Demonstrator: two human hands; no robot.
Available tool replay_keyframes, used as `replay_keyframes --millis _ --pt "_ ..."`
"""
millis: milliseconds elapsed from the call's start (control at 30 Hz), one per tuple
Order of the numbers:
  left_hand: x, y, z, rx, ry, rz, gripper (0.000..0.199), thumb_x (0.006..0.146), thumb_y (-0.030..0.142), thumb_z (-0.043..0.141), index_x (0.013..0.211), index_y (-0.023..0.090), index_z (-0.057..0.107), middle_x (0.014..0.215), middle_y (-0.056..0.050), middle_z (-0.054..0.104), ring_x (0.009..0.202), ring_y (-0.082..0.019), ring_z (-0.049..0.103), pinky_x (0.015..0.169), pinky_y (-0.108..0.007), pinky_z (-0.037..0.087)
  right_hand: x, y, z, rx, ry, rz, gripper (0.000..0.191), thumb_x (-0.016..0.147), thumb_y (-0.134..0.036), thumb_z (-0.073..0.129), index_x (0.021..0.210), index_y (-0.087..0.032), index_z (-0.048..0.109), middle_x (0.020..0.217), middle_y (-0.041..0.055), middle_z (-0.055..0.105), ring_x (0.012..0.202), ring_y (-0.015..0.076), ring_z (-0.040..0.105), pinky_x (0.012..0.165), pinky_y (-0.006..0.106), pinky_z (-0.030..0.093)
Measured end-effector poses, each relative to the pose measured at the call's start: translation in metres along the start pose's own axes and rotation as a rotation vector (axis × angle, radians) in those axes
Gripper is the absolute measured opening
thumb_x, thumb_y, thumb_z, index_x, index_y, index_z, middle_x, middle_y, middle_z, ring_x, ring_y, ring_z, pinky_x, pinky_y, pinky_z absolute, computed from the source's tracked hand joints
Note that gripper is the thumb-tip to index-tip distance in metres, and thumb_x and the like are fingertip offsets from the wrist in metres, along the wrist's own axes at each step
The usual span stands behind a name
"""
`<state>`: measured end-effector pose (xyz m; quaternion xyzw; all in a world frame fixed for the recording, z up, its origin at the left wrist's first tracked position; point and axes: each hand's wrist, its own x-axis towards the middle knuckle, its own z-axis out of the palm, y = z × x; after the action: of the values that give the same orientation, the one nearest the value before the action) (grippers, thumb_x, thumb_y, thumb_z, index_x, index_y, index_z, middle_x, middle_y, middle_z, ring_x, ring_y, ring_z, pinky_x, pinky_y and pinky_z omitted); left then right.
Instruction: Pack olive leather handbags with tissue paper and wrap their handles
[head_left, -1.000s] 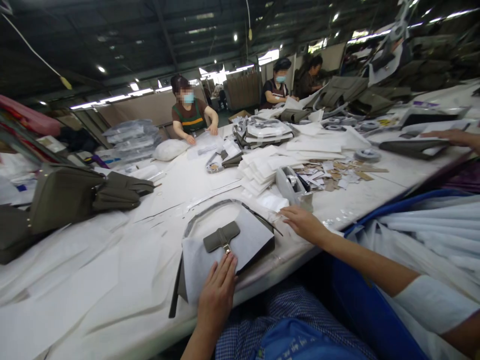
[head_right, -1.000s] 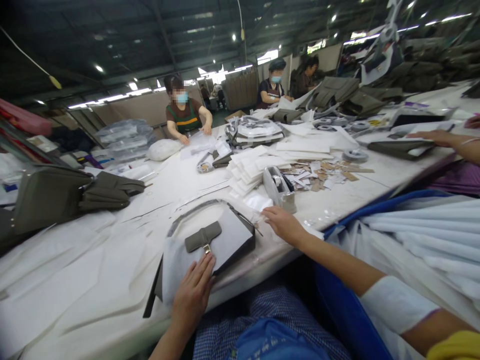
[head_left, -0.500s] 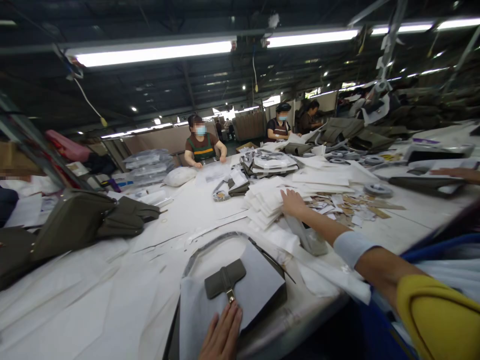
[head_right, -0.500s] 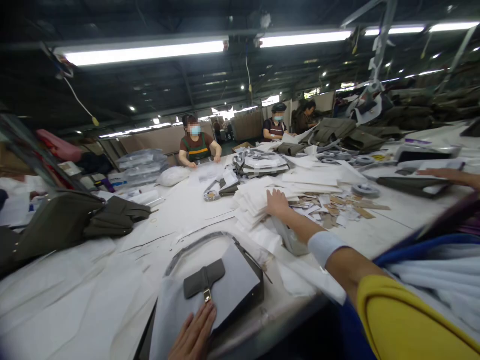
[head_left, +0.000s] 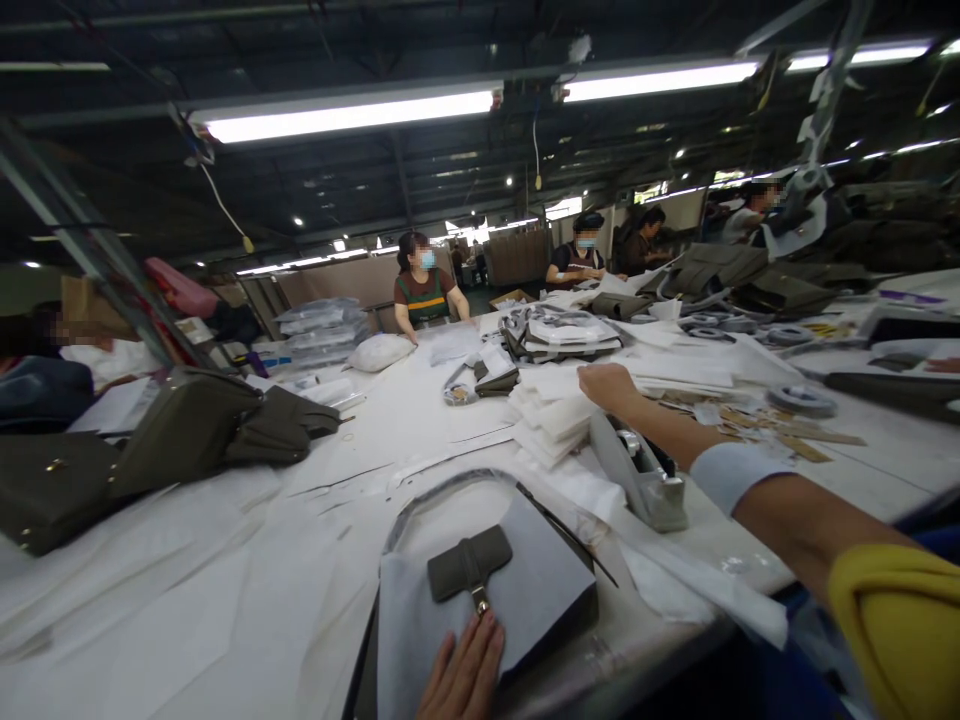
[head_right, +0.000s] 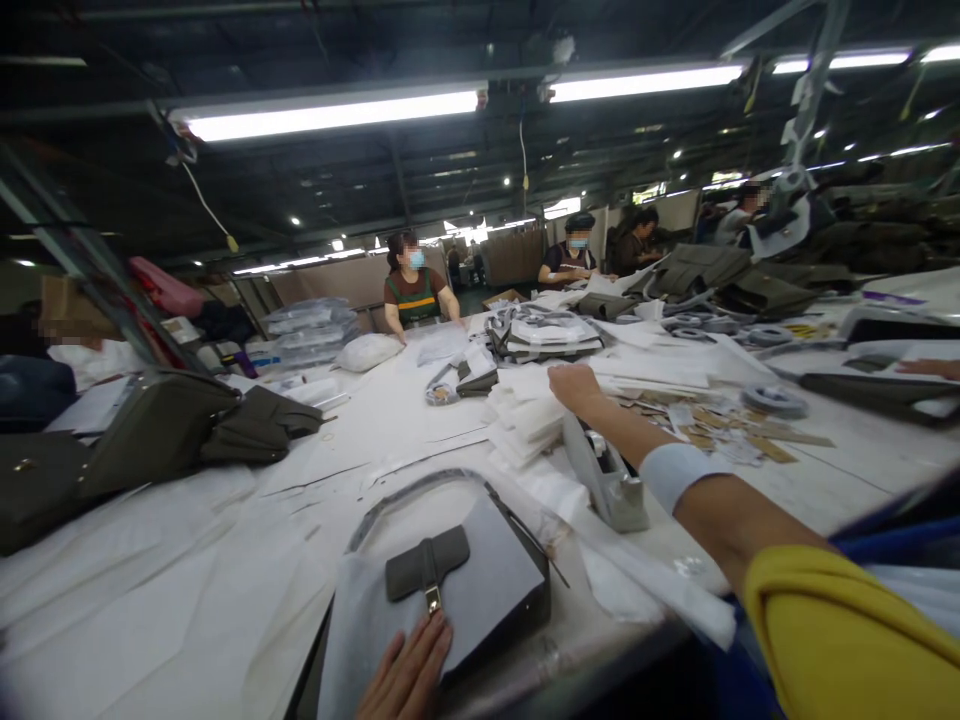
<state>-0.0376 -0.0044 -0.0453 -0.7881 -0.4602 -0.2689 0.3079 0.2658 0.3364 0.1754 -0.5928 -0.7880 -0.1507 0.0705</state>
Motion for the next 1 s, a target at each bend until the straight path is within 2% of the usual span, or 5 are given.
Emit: replay_keyframes --millis 233,433,633,800,1000 --pt "0.015 0.005 -0.027 -0.021 -0.139 -0.010 0.060 0.089 -0.003 0.035 0.145 0.017 0.045 0.141 -0.005 0.055 0.133 -0.015 0.048 0.117 -0.031 0.032 -0.085 -0.083 -0.063 0.184 0.447 -0.588 0.035 0.102 -0.033 0.037 0.110 -0.016 0.067 0.105 0.0130 0.072 0.096 0.0238 0.064 0.091 0.036 0.040" --pt "0.025 0.015 -0.043 -0.096 -0.203 -0.105 0.057 0.089 -0.001 0.033 0.142 0.015 0.047 0.142 -0.007 0.054 0.131 -0.020 0.052 0.106 -0.039 0.049 -0.160 -0.153 -0.048 0.409 0.120 -1.091 0.064 0.088 -0.048 0.064 0.143 -0.021 0.047 0.141 0.0138 0.055 0.127 0.0276 0.051 0.106 0.042 0.037" --pt "0.025 0.016 -0.043 -0.170 -0.261 -0.177 0.054 0.092 0.003 0.038 0.143 0.016 0.045 0.144 -0.008 0.052 0.133 -0.023 0.049 0.106 -0.044 0.049 -0.161 -0.106 0.000 0.389 -0.278 -0.867 0.081 0.080 -0.062 0.066 0.147 -0.024 0.044 0.152 0.0190 0.039 0.137 0.0386 0.040 0.108 0.057 0.037" --pt "0.024 0.017 -0.045 -0.222 -0.294 -0.211 0.054 0.092 0.004 0.040 0.145 0.017 0.043 0.145 -0.007 0.051 0.136 -0.022 0.046 0.110 -0.045 0.045 -0.212 -0.103 0.013 0.414 -0.010 -0.600 0.055 0.090 -0.050 0.059 0.139 -0.023 0.055 0.139 0.0133 0.057 0.119 0.0299 0.060 0.094 0.043 0.054" --pt "0.024 0.019 -0.047 -0.273 -0.337 -0.243 0.053 0.094 0.007 0.040 0.146 0.020 0.041 0.148 -0.006 0.048 0.139 -0.021 0.041 0.114 -0.044 0.039 -0.255 -0.123 0.022 0.310 0.140 -0.737 0.037 0.092 -0.017 0.053 0.128 -0.017 0.061 0.130 0.0161 0.063 0.114 0.0289 0.062 0.097 0.045 0.051"
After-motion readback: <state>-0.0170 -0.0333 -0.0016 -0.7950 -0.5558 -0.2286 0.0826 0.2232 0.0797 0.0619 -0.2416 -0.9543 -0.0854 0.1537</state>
